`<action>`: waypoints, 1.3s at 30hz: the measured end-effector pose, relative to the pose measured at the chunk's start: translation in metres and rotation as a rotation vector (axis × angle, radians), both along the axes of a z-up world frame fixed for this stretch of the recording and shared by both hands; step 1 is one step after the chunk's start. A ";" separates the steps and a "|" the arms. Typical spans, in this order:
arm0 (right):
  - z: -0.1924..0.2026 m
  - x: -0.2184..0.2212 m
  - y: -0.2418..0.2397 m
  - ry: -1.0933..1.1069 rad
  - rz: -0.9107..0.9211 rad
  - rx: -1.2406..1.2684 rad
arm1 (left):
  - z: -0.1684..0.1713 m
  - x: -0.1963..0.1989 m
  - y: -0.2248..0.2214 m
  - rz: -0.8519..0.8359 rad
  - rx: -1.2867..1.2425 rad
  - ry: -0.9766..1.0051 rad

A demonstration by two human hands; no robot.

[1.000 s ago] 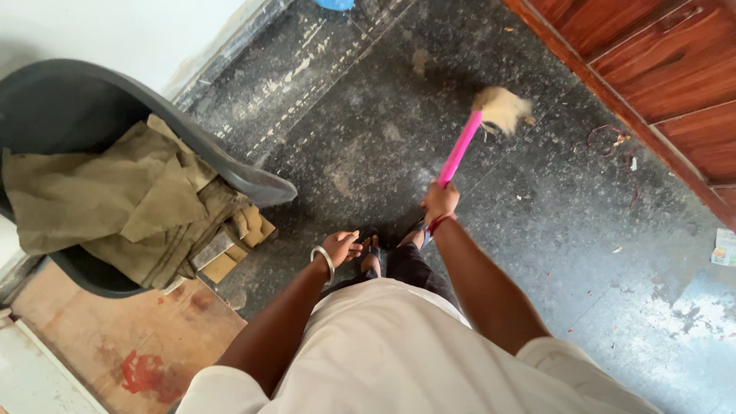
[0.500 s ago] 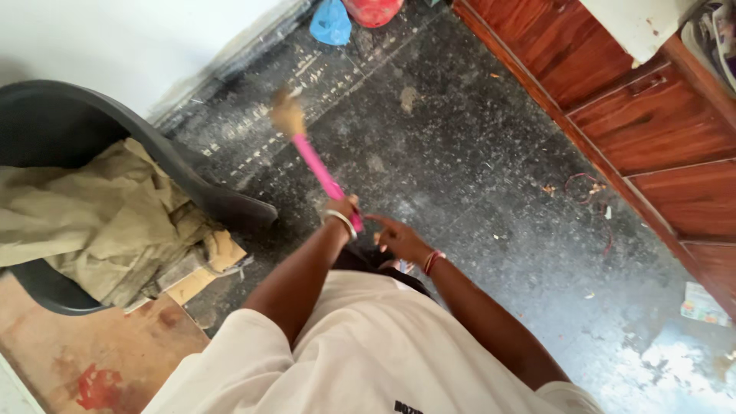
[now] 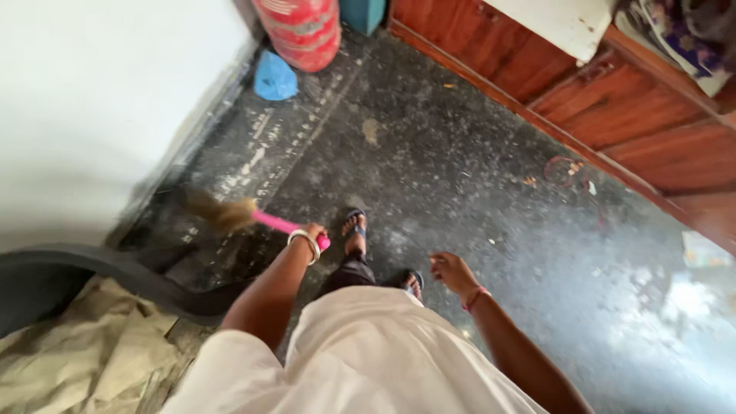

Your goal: The person sweeps the floor using a broom with a pink handle, moving debris and dust across the dark surface in a production area of a bakery.

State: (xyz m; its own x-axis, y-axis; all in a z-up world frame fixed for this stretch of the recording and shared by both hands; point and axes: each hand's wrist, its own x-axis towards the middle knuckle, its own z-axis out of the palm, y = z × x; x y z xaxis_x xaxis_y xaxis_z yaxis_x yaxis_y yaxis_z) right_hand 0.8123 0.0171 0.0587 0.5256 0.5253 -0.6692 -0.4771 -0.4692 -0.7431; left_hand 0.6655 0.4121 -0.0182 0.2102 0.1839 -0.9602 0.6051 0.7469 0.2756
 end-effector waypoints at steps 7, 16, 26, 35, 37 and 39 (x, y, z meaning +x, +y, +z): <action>0.027 0.016 0.097 0.165 -0.092 -0.109 | 0.004 0.113 -0.042 -1.043 0.076 -0.057; 0.101 0.064 0.170 0.532 -0.409 0.233 | 0.058 0.219 -0.089 -0.643 0.142 -0.561; 0.094 0.114 0.216 0.602 -0.568 0.339 | 0.125 0.203 -0.075 -0.781 1.490 -0.766; -0.042 0.145 0.230 0.571 -0.541 0.147 | 0.060 0.197 0.012 -0.473 0.659 -0.466; -0.044 0.158 0.214 0.526 -0.619 0.155 | 0.059 0.189 0.021 -0.739 0.707 -0.476; -0.040 0.172 0.193 0.516 -0.734 0.189 | 0.058 0.178 0.023 -0.759 0.664 -0.416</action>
